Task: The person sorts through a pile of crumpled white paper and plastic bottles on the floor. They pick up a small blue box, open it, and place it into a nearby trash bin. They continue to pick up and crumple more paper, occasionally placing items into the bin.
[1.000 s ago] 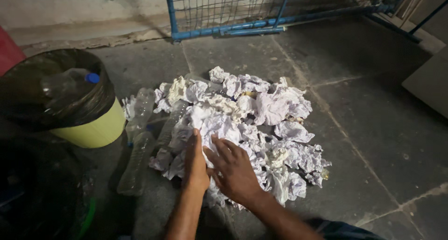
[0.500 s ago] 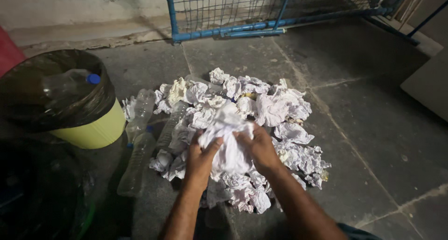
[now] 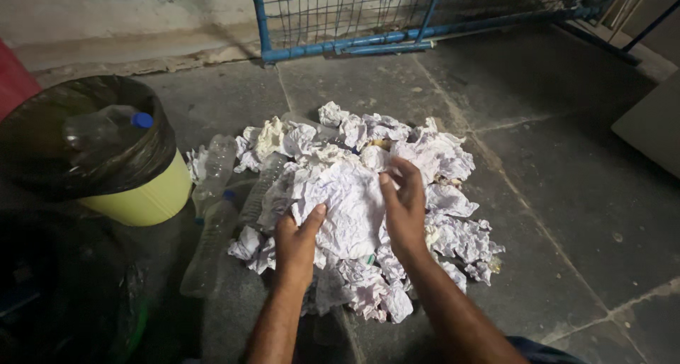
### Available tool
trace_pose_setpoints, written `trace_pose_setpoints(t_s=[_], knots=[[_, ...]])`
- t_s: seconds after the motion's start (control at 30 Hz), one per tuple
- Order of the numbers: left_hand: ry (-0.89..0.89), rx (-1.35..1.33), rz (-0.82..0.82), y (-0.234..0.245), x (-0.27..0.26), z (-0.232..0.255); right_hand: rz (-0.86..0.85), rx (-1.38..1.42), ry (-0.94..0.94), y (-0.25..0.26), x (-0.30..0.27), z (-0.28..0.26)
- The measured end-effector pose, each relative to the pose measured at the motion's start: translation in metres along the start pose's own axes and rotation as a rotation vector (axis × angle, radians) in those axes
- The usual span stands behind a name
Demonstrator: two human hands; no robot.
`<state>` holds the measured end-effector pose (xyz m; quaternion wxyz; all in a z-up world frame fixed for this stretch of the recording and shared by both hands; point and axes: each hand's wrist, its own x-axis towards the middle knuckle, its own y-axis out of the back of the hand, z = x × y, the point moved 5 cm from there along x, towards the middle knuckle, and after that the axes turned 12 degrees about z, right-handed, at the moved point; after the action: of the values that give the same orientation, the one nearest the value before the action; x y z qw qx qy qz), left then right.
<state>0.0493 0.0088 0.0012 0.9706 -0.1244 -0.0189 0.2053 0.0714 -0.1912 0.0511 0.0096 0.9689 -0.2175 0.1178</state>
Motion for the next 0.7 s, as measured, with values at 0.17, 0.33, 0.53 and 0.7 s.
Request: trace_pose_setpoints(t_s=[0.17,0.33,0.53,0.7], knots=[[0.079,-0.192,-0.094,-0.012,-0.005,0.001,-0.529,0.019,-0.101,-0.025,-0.013,-0.012],[0.088,-0.213,-0.075,-0.007,-0.006,0.011,-0.588,0.289,-0.218,-0.036,-0.015,0.014],[0.479,-0.191,0.041,0.002,-0.009,0.0,-0.435,0.347,-0.523,-0.038,-0.028,0.027],[0.467,-0.357,0.038,0.001,-0.004,-0.009,-0.396,0.439,-0.594,-0.039,-0.027,0.037]])
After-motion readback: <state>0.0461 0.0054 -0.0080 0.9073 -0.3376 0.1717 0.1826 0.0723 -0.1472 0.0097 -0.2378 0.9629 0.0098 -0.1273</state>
